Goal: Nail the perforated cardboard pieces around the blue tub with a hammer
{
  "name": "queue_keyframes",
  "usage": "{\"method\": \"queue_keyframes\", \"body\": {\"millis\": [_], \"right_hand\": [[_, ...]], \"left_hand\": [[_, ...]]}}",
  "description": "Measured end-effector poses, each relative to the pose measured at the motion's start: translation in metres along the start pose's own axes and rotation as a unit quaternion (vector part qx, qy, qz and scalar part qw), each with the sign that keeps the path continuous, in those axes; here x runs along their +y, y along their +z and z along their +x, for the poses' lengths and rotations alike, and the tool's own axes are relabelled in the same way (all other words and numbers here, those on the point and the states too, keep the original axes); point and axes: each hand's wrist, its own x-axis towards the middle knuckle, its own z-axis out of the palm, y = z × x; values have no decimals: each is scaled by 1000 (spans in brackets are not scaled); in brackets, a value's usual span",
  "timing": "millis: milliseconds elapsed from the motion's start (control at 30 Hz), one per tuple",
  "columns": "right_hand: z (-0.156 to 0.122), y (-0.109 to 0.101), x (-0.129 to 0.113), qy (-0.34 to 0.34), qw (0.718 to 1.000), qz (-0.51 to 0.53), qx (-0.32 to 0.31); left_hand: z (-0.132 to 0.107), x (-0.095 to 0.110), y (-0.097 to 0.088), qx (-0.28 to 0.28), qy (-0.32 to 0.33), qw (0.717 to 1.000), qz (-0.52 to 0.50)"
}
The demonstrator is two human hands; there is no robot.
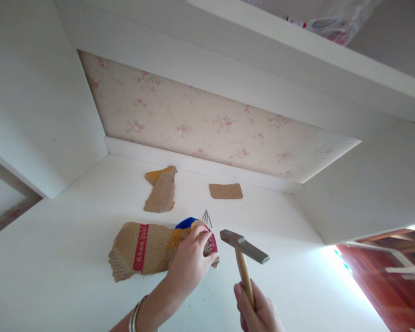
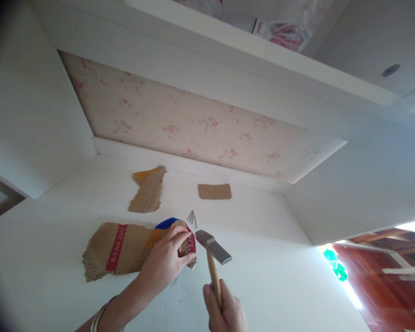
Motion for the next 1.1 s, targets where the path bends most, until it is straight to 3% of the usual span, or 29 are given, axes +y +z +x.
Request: {"method": "queue_keyframes", "body": {"millis": [300,500,733,1100], "right_hand": [[40,-19,17,-110,977,-176,54],[63,-24,37,-113,960,-249,65],[82,-21,50,-115,933,-334,76],[85,-14,46,-138,892,-417,108]], "left_hand": [[-2,5,-10,-37,30,998,49],[-19,9,-17,-43,78,995,48],[-37,1,-11,-13,99,993,64],[-16,-12,-23,28,83,991,97]]}}
